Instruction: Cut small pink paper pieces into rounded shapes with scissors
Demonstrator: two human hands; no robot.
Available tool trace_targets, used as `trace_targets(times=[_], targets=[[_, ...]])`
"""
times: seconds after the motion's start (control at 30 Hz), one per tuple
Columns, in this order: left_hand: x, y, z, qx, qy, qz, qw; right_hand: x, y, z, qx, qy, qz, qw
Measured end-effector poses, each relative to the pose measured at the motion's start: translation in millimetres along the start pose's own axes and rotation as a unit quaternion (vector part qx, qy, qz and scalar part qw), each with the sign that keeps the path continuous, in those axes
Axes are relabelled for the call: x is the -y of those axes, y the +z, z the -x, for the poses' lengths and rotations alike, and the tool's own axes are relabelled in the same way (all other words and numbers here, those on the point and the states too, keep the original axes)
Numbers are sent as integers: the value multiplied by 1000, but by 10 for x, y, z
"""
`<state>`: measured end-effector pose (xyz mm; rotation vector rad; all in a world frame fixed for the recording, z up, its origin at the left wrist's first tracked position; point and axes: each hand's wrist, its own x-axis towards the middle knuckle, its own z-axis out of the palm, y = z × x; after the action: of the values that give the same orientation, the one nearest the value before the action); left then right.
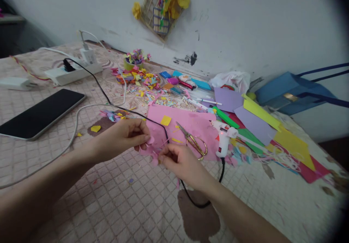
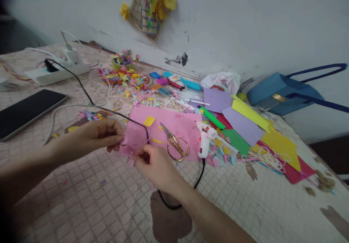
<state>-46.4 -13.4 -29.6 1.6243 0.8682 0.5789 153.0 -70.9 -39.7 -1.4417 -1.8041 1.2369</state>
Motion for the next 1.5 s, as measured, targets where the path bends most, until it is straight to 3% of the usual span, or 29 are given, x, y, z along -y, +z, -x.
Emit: trace_targets(times=[0.13,0.23,0.37,0.5,0.67,0.77,0.93,1.07,1.17,1.3,1.5], targets=[[6,11,5,-2,9,-31,999,-8,-178,195,-79,-47,98,991],[8,5,21,2,16,-57,998,-183,-387,484,-164,1,109,980],[11,-17,35,12,28,-101,994,-555,-695,835,-330,61,173,926],[-5,-23,15,-3,33,-132,991,-800,-996,825,-398,84,273,872],[-41,-7,9,-19,9,-42,999,-826,-1208,457,-349,80,294,886],[-44,-9,21,-19,-8,-19,1000,-817,-1220,311,-360,82,304,878],[-41,-7,34,-28,-21,-34,999,-764,-1207,326,-398,78,286,868],[-62,11,39,-57,6,-79,995,-665,-1192,403,-394,38,142,907],[-103,33,39,-81,28,-155,984,-655,-1155,437,-353,20,17,935],[-117,66,31,-100,32,-191,976,-653,-1089,455,-318,40,-20,947],[-38,83,28,-96,22,-146,984,-415,-1008,366,-126,36,-27,991]])
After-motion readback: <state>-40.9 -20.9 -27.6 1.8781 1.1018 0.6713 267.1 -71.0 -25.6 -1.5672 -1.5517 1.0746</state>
